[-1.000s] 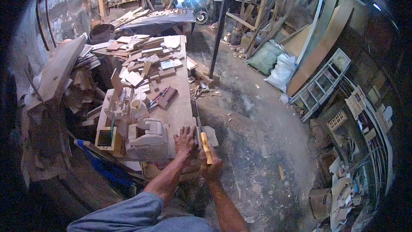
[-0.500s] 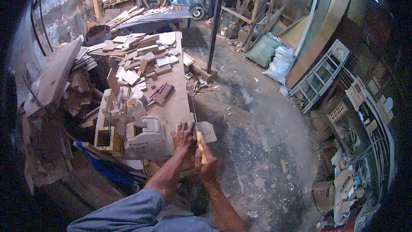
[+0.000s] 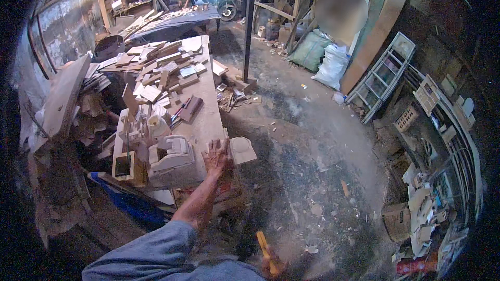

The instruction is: The person marks a curved line on a small rectangular piece of wood using a compass and pencil. They then use a hand saw to cut along the marked line, shaping the wood piece. The person holds the wood steady with their left hand while sawing with their right hand.

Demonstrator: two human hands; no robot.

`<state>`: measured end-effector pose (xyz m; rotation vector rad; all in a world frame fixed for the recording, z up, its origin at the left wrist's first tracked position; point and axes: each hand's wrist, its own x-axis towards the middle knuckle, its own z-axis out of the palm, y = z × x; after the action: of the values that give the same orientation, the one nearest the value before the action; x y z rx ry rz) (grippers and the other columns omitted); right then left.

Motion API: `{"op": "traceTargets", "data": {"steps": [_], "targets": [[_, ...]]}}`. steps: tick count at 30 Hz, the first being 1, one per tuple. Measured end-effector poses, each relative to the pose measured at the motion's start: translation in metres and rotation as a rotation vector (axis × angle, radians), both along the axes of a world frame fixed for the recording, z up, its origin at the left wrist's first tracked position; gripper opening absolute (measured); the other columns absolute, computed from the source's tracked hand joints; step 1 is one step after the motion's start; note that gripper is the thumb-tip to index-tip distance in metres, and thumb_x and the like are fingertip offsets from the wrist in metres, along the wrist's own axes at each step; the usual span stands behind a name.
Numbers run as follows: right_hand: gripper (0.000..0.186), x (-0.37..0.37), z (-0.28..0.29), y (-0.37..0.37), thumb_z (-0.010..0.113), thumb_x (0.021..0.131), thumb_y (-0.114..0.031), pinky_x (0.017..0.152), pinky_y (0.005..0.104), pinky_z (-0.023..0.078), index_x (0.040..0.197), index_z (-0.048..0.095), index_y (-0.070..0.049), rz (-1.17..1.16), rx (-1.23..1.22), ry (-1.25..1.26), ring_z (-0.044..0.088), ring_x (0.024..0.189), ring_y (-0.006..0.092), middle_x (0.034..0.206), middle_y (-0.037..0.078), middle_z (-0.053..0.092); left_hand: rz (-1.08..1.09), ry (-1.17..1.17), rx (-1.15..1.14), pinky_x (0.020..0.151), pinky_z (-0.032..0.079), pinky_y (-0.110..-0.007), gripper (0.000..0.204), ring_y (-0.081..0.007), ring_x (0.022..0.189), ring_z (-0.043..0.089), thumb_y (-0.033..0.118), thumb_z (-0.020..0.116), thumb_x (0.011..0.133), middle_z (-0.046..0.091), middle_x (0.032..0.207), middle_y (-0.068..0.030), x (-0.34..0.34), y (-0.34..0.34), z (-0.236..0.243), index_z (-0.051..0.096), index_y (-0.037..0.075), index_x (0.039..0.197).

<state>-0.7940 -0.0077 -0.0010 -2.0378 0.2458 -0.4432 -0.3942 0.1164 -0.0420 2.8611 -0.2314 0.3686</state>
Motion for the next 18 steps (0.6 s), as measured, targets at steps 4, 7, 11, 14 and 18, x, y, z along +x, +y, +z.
{"op": "traceTargets", "data": {"steps": [4, 7, 11, 14, 18], "targets": [[0.045, -0.028, 0.015, -0.007, 0.059, 0.098, -0.028, 0.071, 0.0349, 0.054, 0.132, 0.059, 0.002, -0.077, 0.015, 0.055, 0.066, 0.078, 0.0206, 0.098, 0.015, 0.069, -0.015, 0.008, -0.062, 0.09, 0.04, -0.059, 0.048, -0.0259, 0.128, 0.044, 0.032, 0.055, 0.091, 0.053, 0.129, -0.0078, 0.0, -0.004, -0.005, 0.052, 0.027, 0.139], [0.046, -0.03, 0.022, -0.016, 0.059, 0.097, -0.029, 0.071, 0.0346, 0.054, 0.131, 0.059, 0.002, -0.132, 0.011, 0.05, 0.065, 0.079, 0.02, 0.099, 0.015, 0.069, -0.019, -0.018, -0.072, 0.089, 0.04, -0.059, 0.047, -0.0264, 0.127, 0.045, 0.034, 0.054, 0.093, 0.053, 0.128, -0.008, 0.0, -0.003, -0.007, 0.052, 0.027, 0.139], [0.047, -0.006, 0.032, -0.025, 0.06, 0.097, -0.031, 0.071, 0.0342, 0.053, 0.13, 0.06, 0.002, -0.18, 0.039, -0.021, 0.064, 0.08, 0.0192, 0.101, 0.014, 0.069, -0.016, -0.038, -0.08, 0.089, 0.04, -0.059, 0.045, -0.0274, 0.127, 0.046, 0.037, 0.052, 0.094, 0.054, 0.128, -0.0082, 0.001, 0.0, -0.012, 0.053, 0.028, 0.138], [0.048, 0.025, 0.03, -0.03, 0.061, 0.096, -0.029, 0.068, 0.0324, 0.054, 0.132, 0.059, 0.002, -0.171, 0.106, -0.099, 0.064, 0.074, 0.0167, 0.097, 0.012, 0.069, -0.01, -0.011, -0.097, 0.09, 0.04, -0.059, 0.045, -0.0279, 0.128, 0.046, 0.038, 0.051, 0.095, 0.054, 0.129, -0.0085, 0.004, -0.006, -0.009, 0.052, 0.029, 0.139], [0.053, 0.101, 0.065, -0.018, 0.064, 0.093, -0.027, 0.069, 0.0299, 0.053, 0.135, 0.056, 0.003, -0.055, 0.127, -0.24, 0.063, 0.073, 0.0153, 0.092, 0.005, 0.067, -0.001, -0.024, -0.055, 0.093, 0.039, -0.061, 0.049, -0.0267, 0.13, 0.044, 0.039, 0.052, 0.094, 0.053, 0.131, -0.0071, 0.004, 0.005, -0.027, 0.049, 0.03, 0.142]]}}
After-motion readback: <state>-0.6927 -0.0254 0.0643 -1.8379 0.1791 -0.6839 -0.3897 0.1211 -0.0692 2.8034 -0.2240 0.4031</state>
